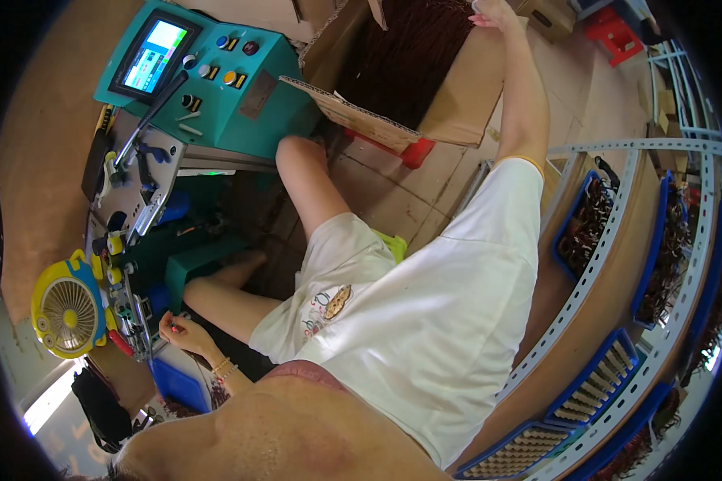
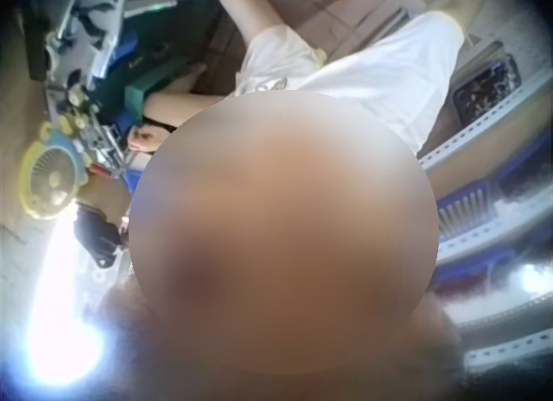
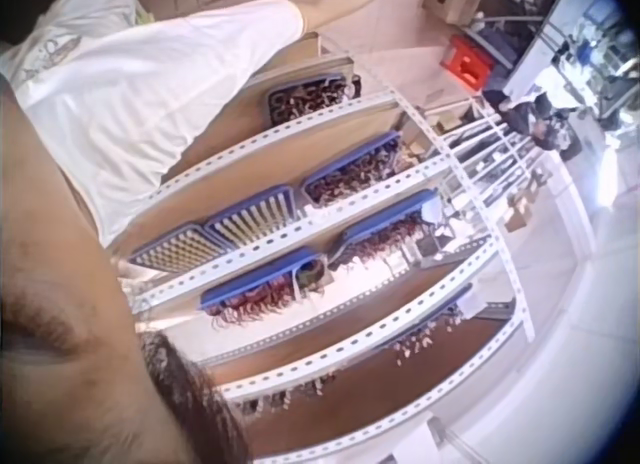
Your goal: The recorder is threading and organizing electrical wires into an industrial wire-processing machine.
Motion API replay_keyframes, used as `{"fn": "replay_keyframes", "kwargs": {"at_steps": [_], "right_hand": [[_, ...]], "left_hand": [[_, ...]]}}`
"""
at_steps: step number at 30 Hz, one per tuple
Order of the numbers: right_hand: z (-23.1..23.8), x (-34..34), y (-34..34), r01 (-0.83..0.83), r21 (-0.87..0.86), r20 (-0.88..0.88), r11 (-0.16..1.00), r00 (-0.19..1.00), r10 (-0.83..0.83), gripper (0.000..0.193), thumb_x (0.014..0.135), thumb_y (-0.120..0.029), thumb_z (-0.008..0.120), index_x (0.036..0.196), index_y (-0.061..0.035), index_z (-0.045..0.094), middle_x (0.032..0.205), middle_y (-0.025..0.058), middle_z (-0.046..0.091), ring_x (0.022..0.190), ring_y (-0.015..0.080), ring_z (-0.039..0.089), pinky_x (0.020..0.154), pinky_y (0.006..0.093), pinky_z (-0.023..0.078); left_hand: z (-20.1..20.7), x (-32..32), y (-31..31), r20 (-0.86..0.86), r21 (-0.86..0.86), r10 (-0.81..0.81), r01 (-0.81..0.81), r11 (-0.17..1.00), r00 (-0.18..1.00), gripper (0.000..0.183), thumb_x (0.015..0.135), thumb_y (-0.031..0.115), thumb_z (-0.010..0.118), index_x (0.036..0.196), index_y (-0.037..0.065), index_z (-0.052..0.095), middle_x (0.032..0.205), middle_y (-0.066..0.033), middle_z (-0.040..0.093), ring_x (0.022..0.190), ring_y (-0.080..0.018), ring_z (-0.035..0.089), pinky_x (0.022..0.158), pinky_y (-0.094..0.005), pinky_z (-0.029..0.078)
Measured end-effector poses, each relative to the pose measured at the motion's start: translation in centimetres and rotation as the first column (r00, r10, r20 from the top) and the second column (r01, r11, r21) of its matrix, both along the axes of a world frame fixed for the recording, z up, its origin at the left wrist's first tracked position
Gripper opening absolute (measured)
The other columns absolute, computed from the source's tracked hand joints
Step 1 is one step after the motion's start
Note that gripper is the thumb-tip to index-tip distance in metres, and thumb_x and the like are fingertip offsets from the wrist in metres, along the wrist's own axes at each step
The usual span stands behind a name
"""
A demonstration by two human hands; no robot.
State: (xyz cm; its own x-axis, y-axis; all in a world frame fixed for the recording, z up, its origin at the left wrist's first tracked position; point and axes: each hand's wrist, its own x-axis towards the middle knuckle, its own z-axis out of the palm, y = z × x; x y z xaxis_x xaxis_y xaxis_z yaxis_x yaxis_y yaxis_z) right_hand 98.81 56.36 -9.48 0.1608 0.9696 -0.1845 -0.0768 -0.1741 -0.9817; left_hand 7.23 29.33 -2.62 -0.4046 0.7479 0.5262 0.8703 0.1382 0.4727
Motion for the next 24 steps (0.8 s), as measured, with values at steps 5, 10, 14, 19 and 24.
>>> {"fn": "replay_keyframes", "kwargs": {"at_steps": [5, 10, 14, 19, 24], "right_hand": [[4.5, -2.8, -1.6, 0.328, -0.179, 0.559, 0.928, 0.810, -0.178, 0.023, 0.085, 0.002, 0.053, 0.100, -0.0023, 0.071, 0.077, 0.0140, 0.067, 0.069, 0.0303, 0.070, 0.062, 0.0410, 0.060], [10.0, -4.2, -2.8, 0.130, 0.092, 0.865, 0.987, 0.480, -0.144, 0.021, 0.083, 0.000, 0.054, 0.098, -0.0023, 0.070, 0.078, 0.0147, 0.067, 0.074, 0.0303, 0.070, 0.066, 0.0403, 0.058], [15.3, -3.3, -4.3, -0.106, 0.225, 0.969, 0.969, 0.131, -0.211, 0.020, 0.082, -0.001, 0.055, 0.096, -0.0023, 0.069, 0.079, 0.0153, 0.066, 0.077, 0.0302, 0.070, 0.070, 0.0398, 0.057], [26.1, -6.3, -7.1, -0.290, 0.319, 0.946, 0.902, 0.037, -0.323, 0.013, 0.083, -0.003, 0.056, 0.095, -0.0027, 0.062, 0.086, 0.0167, 0.066, 0.087, 0.0320, 0.066, 0.080, 0.0391, 0.051], [36.9, -19.3, -12.7, -0.363, 0.354, 0.914, 0.862, -0.060, -0.401, 0.012, 0.093, -0.005, 0.053, 0.103, -0.0026, 0.059, 0.087, 0.0152, 0.066, 0.086, 0.0323, 0.064, 0.080, 0.0386, 0.049]], "left_hand": [[-0.6, -0.8, 0.1, 0.072, 0.010, -0.033, 0.033, 0.999, 0.997, 0.019, 0.091, -0.006, 0.052, 0.108, -0.004, 0.060, 0.110, -0.0163, 0.054, 0.083, -0.0236, 0.063, 0.072, -0.0299, 0.056], [-0.7, -1.2, -0.5, 0.016, 0.057, -0.025, 0.024, 0.998, 1.000, 0.019, 0.091, -0.006, 0.053, 0.108, -0.004, 0.061, 0.107, -0.0160, 0.055, 0.085, -0.0233, 0.063, 0.072, -0.0303, 0.054], [-0.4, -1.4, -0.7, -0.005, 0.014, -0.019, 0.019, 1.000, 1.000, 0.018, 0.090, -0.008, 0.051, 0.105, -0.006, 0.060, 0.110, -0.0177, 0.055, 0.090, -0.0261, 0.060, 0.080, -0.0343, 0.054], [0.0, -2.1, -0.3, 0.023, 0.047, 0.001, -0.003, 0.999, 1.000, 0.017, 0.090, -0.008, 0.051, 0.105, -0.005, 0.061, 0.109, -0.0175, 0.055, 0.088, -0.0253, 0.060, 0.079, -0.0336, 0.053], [0.2, -0.6, 2.5, 0.044, 0.118, -0.165, 0.159, 0.980, 0.985, 0.014, 0.093, -0.001, 0.055, 0.104, 0.000, 0.064, 0.106, -0.0136, 0.059, 0.099, -0.0262, 0.056, 0.080, -0.0343, 0.049]]}}
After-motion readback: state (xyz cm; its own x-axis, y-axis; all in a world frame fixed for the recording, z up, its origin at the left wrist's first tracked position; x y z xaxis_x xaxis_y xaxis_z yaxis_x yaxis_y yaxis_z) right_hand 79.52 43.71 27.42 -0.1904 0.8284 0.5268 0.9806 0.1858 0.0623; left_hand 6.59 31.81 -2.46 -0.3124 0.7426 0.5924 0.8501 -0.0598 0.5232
